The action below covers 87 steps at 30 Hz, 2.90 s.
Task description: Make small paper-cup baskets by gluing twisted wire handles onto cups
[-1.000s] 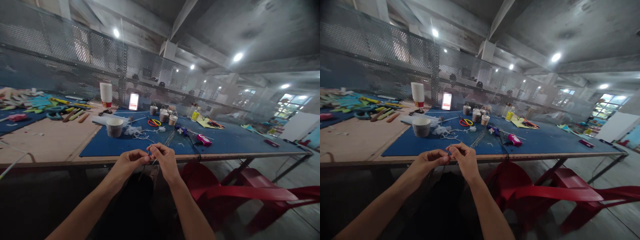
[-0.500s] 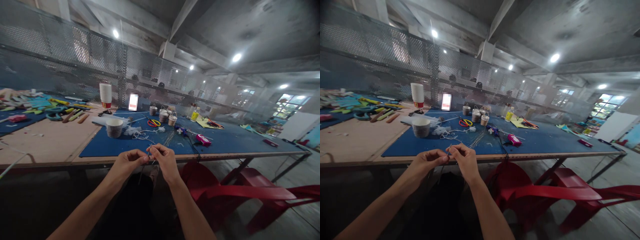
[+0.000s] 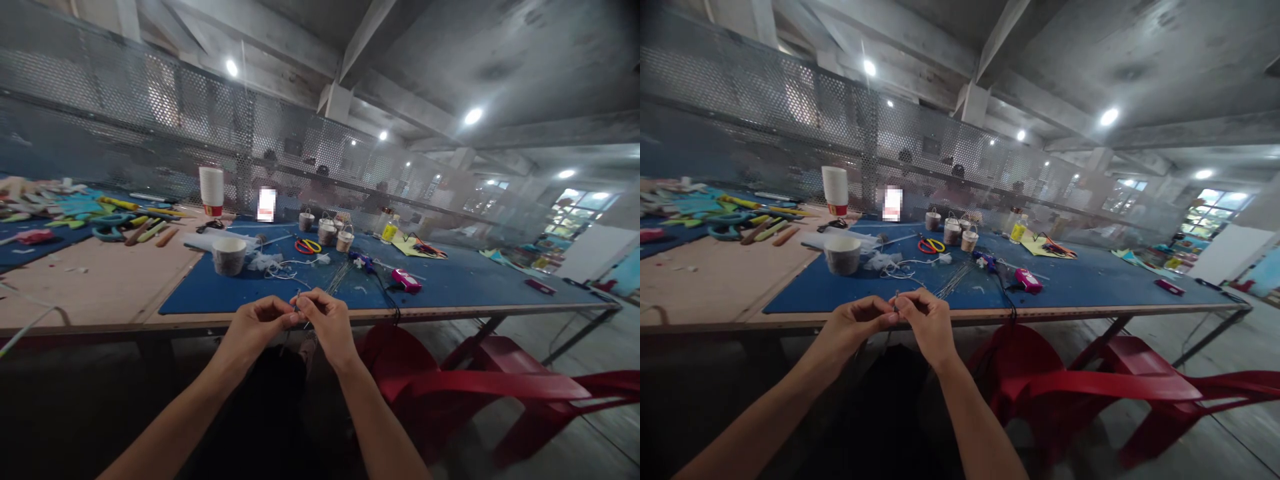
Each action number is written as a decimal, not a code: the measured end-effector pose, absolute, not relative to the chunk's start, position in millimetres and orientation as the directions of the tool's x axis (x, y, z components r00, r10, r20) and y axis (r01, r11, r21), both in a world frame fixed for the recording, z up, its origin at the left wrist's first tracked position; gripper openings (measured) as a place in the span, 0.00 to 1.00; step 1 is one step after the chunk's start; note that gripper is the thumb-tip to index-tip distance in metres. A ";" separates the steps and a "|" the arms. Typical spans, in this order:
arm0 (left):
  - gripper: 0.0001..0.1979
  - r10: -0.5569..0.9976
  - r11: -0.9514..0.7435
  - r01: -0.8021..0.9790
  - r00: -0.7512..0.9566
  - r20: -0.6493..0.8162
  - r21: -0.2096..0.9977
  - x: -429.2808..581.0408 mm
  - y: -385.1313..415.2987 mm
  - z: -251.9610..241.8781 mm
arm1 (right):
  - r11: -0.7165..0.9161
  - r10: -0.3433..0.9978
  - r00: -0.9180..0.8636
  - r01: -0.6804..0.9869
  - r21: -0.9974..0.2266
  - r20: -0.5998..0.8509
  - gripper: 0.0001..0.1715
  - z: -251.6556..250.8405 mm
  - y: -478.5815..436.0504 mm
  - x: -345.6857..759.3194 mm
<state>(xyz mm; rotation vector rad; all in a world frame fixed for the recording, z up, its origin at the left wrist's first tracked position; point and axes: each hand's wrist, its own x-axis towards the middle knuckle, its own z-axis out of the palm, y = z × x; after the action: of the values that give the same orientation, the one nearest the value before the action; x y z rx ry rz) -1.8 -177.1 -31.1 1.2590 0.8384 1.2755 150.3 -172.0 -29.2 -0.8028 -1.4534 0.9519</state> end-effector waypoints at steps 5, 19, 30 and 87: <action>0.11 0.977 -0.156 -0.203 0.116 0.182 0.967 0.6 -176.3 -29.4 | 0.443 0.890 -0.104 -0.043 -0.896 0.445 0.09 -27.4 -173.9 150.3; 0.11 0.972 -0.140 -0.206 0.157 0.174 0.968 -1.2 -172.9 -36.8 | 0.447 0.888 -0.106 -0.034 -0.894 0.448 0.09 -28.7 -173.4 149.9; 0.07 0.962 -0.151 -0.180 0.201 0.186 0.972 -6.4 -174.2 -35.1 | 0.466 0.877 -0.125 -0.010 -0.885 0.464 0.09 -31.1 -172.6 153.4; 0.09 0.880 -0.378 0.216 -0.218 0.422 0.900 -8.5 -207.0 -33.5 | 0.397 0.918 0.019 -0.099 -0.913 0.397 0.11 -38.2 -189.9 128.4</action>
<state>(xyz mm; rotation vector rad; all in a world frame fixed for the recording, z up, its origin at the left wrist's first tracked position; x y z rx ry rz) -8.5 -207.0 -33.5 1.5152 1.3102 1.6419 128.4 -189.9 -38.2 -0.8339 -1.3023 0.9518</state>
